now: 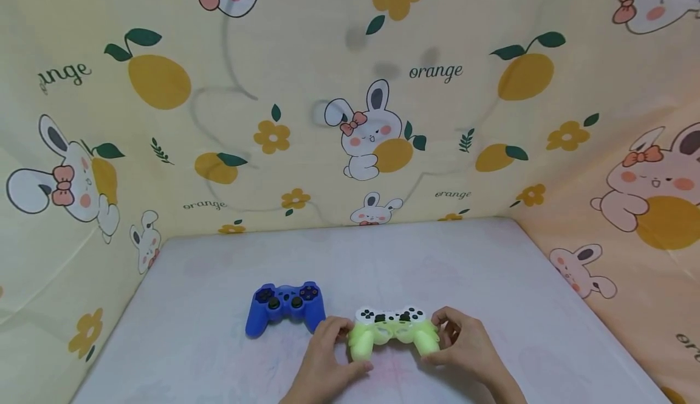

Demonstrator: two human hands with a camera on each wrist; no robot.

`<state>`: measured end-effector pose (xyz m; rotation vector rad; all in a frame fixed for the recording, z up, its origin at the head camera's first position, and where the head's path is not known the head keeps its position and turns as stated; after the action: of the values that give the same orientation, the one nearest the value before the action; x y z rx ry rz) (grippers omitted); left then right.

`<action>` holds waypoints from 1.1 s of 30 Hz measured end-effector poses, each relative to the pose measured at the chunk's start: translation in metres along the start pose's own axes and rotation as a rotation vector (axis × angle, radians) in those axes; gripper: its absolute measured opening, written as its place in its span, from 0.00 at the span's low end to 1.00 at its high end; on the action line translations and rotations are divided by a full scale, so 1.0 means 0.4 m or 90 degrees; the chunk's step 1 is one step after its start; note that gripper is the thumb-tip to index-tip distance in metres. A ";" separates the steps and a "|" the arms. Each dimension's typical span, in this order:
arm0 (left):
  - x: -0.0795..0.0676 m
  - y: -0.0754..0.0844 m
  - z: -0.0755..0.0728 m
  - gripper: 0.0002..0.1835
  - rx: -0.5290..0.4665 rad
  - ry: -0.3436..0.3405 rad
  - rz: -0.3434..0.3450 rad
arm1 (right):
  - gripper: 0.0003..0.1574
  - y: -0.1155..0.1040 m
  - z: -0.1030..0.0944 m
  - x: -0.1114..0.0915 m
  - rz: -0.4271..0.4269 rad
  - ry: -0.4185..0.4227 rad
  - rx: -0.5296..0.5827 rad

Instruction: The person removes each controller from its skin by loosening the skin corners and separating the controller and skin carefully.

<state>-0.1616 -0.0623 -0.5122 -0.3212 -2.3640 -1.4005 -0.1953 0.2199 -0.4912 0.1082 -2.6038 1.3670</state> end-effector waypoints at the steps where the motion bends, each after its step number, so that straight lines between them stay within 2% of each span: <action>1: 0.001 0.000 -0.002 0.32 0.003 0.003 -0.003 | 0.39 0.001 0.001 0.000 -0.003 0.000 -0.002; 11: 0.006 0.008 -0.014 0.30 0.013 0.052 0.058 | 0.38 0.007 0.005 0.000 -0.019 0.000 0.009; 28: 0.006 0.012 -0.014 0.25 0.028 0.045 0.064 | 0.36 0.001 0.003 -0.002 -0.022 -0.011 0.023; 33: 0.005 0.013 -0.015 0.24 0.043 0.035 0.052 | 0.36 0.002 0.003 -0.002 -0.018 -0.011 0.021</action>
<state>-0.1603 -0.0648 -0.5046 -0.3514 -2.3210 -1.2730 -0.1949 0.2192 -0.4926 0.1613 -2.5843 1.4066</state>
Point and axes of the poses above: each hand's wrist, its own x-axis towards the middle knuckle, its own z-axis out of the palm, y = z × x, the point moved 4 cm from there along x, towards the middle knuckle, and after that the axes turned 13 degrees about y, right-handed, at the moved point
